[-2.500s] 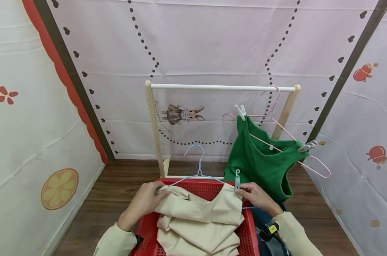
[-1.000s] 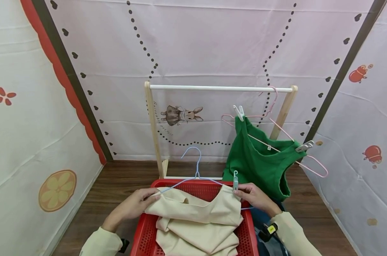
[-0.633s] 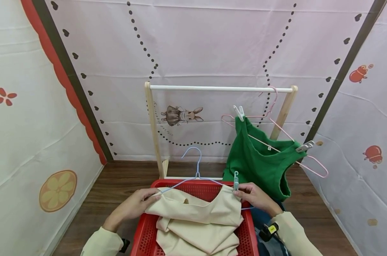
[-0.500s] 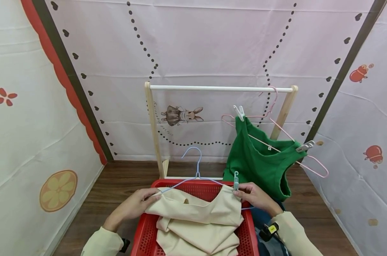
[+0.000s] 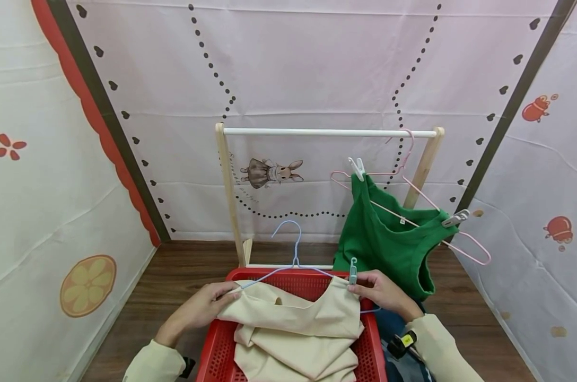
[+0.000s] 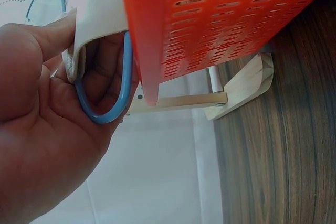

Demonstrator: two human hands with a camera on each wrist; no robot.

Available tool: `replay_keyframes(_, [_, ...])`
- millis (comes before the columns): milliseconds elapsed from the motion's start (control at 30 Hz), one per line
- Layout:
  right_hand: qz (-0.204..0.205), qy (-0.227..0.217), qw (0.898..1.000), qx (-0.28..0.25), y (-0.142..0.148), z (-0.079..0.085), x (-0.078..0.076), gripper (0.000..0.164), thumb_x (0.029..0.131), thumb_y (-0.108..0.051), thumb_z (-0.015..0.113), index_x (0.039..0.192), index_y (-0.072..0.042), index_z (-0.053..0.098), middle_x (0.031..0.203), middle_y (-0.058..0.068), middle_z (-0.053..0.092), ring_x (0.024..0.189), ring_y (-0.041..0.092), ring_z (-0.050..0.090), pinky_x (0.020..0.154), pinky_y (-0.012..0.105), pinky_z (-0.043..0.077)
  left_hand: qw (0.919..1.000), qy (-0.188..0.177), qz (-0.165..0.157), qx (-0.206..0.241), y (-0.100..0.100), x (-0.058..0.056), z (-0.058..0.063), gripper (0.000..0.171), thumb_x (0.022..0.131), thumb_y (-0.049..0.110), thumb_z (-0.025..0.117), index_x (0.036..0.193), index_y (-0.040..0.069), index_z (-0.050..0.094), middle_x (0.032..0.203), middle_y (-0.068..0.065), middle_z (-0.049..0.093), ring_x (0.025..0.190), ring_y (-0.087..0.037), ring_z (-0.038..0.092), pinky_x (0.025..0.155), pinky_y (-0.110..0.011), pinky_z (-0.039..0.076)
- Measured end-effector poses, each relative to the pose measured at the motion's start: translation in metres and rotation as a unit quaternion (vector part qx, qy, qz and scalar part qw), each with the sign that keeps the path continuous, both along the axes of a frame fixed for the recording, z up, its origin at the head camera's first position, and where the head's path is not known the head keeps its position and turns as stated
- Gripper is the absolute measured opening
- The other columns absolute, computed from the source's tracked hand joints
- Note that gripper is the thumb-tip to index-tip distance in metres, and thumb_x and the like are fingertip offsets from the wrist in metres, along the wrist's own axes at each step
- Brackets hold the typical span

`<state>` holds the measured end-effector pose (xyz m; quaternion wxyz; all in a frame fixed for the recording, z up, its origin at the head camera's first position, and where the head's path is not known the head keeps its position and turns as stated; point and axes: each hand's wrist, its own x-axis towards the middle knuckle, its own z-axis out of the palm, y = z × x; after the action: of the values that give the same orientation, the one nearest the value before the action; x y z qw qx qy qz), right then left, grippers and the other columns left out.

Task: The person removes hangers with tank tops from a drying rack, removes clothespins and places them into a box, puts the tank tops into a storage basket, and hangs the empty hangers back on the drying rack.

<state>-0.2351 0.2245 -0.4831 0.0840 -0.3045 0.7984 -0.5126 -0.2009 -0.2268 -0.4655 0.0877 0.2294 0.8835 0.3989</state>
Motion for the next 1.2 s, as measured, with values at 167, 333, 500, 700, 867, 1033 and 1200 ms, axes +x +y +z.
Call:
replay_keyframes(167, [-0.009,0.033,0.999,-0.006,-0.001,0.004,0.000,0.006,0.096,-0.006,0.063,0.096,-0.008,0.068,0.076,0.013,0.063,0.069,0.028,0.059,0.064,0.025,0.052,1.0000,-0.001,0.000,0.001,0.000,0.001,0.000,0.018,0.103,0.029,0.054,0.111,0.020,0.067,0.093,0.004,0.063,0.077,-0.005,0.055,0.070,-0.024,0.046])
replay_keyframes(333, [-0.028,0.040,0.999,0.001,-0.002,0.009,0.001,0.011,0.095,-0.009,0.066,0.105,-0.008,0.070,0.090,0.006,0.068,0.076,0.015,0.063,0.070,0.026,0.056,1.0000,-0.005,-0.001,0.006,0.000,0.001,-0.001,0.018,0.103,0.029,0.054,0.111,0.020,0.067,0.092,0.004,0.063,0.077,-0.005,0.056,0.070,-0.024,0.046])
replay_keyframes(500, [-0.042,0.046,0.998,-0.001,-0.003,0.014,0.001,0.019,0.094,-0.011,0.068,0.112,-0.005,0.070,0.102,0.009,0.070,0.086,0.013,0.064,0.077,0.026,0.057,1.0000,0.000,-0.004,0.007,0.000,0.001,-0.002,0.018,0.103,0.029,0.053,0.110,0.020,0.068,0.089,0.004,0.062,0.075,-0.004,0.055,0.069,-0.024,0.046])
replay_keyframes(700, [-0.055,0.049,0.997,-0.002,-0.004,0.019,0.003,0.022,0.093,-0.009,0.069,0.114,-0.004,0.069,0.106,0.012,0.071,0.090,0.016,0.066,0.079,0.026,0.056,1.0000,0.004,-0.001,0.003,0.001,0.000,-0.002,0.017,0.103,0.029,0.054,0.109,0.022,0.068,0.089,0.005,0.062,0.075,-0.005,0.054,0.068,-0.024,0.045])
replay_keyframes(867, [-0.066,0.053,0.996,0.015,-0.008,0.030,0.010,0.025,0.092,-0.005,0.068,0.116,0.003,0.067,0.108,0.017,0.070,0.093,0.022,0.067,0.080,0.025,0.056,0.9999,0.009,-0.002,0.012,0.001,0.001,0.000,0.017,0.102,0.028,0.055,0.108,0.020,0.068,0.090,0.004,0.062,0.075,-0.005,0.053,0.068,-0.024,0.044])
replay_keyframes(1033, [-0.073,0.070,0.995,0.028,-0.007,0.029,0.009,0.025,0.092,-0.013,0.071,0.115,-0.004,0.068,0.108,0.011,0.071,0.094,0.017,0.067,0.081,0.025,0.056,0.9999,0.010,-0.002,0.009,0.000,0.002,-0.001,0.016,0.102,0.029,0.055,0.107,0.021,0.068,0.089,0.004,0.062,0.075,-0.005,0.053,0.067,-0.024,0.045])
replay_keyframes(1200, [-0.079,0.088,0.992,0.039,-0.008,0.033,0.013,0.026,0.091,-0.019,0.073,0.114,-0.006,0.069,0.107,0.007,0.071,0.094,0.018,0.068,0.081,0.025,0.056,0.9999,0.010,0.001,0.004,0.000,0.002,-0.003,0.016,0.102,0.029,0.055,0.107,0.022,0.069,0.088,0.005,0.062,0.074,-0.004,0.054,0.067,-0.024,0.046])
